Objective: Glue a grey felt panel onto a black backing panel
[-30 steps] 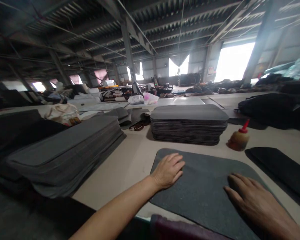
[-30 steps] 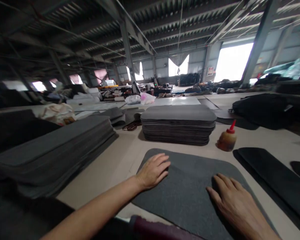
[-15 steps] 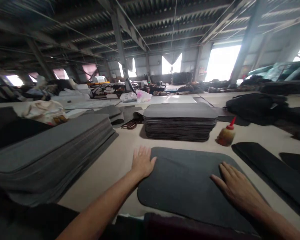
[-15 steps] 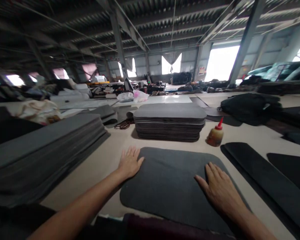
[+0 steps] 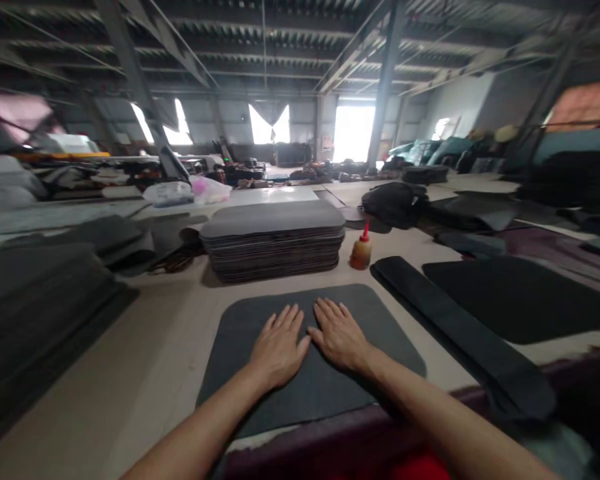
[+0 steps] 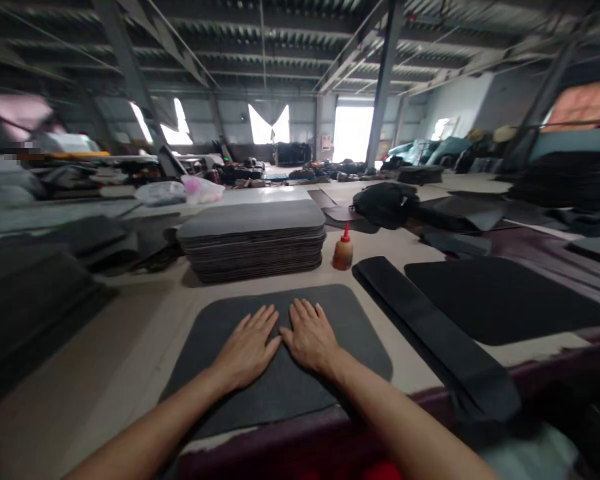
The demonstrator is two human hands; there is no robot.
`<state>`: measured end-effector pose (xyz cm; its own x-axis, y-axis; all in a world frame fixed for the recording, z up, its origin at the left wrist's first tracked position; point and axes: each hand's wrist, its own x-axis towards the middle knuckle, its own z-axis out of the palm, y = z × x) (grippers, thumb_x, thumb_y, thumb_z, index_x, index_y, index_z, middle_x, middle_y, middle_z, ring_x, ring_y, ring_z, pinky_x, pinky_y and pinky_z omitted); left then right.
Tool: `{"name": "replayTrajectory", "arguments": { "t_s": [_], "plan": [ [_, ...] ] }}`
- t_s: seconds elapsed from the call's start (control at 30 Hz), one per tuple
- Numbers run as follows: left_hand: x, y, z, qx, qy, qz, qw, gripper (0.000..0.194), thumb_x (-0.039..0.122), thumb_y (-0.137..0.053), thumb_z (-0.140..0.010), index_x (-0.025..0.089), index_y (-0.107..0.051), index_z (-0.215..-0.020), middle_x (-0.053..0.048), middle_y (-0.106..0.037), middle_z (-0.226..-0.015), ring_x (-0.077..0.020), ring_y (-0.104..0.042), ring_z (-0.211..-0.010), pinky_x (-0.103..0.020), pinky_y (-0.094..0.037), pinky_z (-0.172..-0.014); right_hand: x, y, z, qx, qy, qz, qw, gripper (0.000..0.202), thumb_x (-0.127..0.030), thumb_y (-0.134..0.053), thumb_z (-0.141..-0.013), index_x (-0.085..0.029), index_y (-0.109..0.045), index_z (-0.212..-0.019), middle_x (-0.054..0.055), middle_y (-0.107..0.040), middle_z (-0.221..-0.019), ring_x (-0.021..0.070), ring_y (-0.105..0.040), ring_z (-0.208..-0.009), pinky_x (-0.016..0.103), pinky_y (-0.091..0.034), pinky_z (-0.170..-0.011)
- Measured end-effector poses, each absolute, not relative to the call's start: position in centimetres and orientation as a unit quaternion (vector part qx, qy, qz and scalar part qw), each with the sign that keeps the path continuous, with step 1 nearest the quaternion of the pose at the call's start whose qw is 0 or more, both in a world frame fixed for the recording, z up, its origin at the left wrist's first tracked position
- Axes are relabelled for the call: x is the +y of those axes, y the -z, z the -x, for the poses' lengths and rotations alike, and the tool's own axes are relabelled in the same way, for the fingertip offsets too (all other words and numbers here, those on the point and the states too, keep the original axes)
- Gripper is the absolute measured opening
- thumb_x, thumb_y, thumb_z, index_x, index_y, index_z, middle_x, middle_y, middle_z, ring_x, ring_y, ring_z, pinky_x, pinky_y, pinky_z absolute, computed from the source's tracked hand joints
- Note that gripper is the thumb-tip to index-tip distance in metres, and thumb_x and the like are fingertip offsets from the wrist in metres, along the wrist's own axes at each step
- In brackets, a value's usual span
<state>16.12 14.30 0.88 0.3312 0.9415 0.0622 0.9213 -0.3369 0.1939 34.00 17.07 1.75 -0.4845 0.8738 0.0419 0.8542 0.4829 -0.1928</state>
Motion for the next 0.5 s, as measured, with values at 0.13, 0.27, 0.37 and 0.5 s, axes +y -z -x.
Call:
{"name": "replayTrajectory", "arguments": {
  "t_s": [0.13,0.27,0.37,0.5],
  "plan": [
    [13.7,-0.9,-13.6,0.613,-0.036,-0.789,0.030,0.076,0.063,-0.029,-0.097,0.011,-0.031,-0.153,-0.011,-0.021,-0.161,-0.0269,-0.019,-0.150,-0.049,-0.022,-0.122,16.8,-2.3,-35.4,-0.829,-0.072,0.551,0.059,0.080,-0.062,-0.031,-0.100,0.000,-0.033,-0.152,0.022,-0.025,-0.158,0.0384,-0.019,-0.147,0.055,-0.017,-0.119],
    [11.8,-0.4,-10.1,0.660,-0.003,-0.751,0.008,0.083,0.068,-0.024,-0.095,0.009,-0.027,-0.154,-0.012,-0.017,-0.162,-0.0279,-0.015,-0.151,-0.049,-0.021,-0.122,16.4,-2.3,-38.2,-0.809,-0.052,0.584,0.039,0.086,-0.067,-0.030,-0.098,0.002,-0.034,-0.151,0.025,-0.021,-0.159,0.0409,-0.017,-0.147,0.055,-0.017,-0.119],
    [10.7,0.1,-6.9,0.700,0.030,-0.713,-0.010,0.079,0.064,-0.025,-0.096,0.011,-0.026,-0.154,-0.010,-0.019,-0.162,-0.0278,-0.018,-0.150,-0.052,-0.020,-0.122,15.8,-1.8,-40.5,-0.805,-0.032,0.591,0.041,0.088,-0.069,-0.027,-0.098,0.002,-0.035,-0.150,0.025,-0.023,-0.158,0.0388,-0.020,-0.147,0.053,-0.019,-0.120],
    [9.9,-1.6,-2.9,0.752,0.060,-0.650,-0.095,0.060,0.046,-0.028,-0.099,0.015,-0.042,-0.148,-0.010,-0.029,-0.159,-0.0340,-0.018,-0.149,-0.064,-0.019,-0.117,15.0,-0.4,-42.9,-0.815,0.042,0.576,0.044,0.081,-0.063,-0.031,-0.099,0.003,-0.044,-0.145,0.027,-0.036,-0.152,0.0394,-0.033,-0.142,0.055,-0.028,-0.116]
  ]
}}
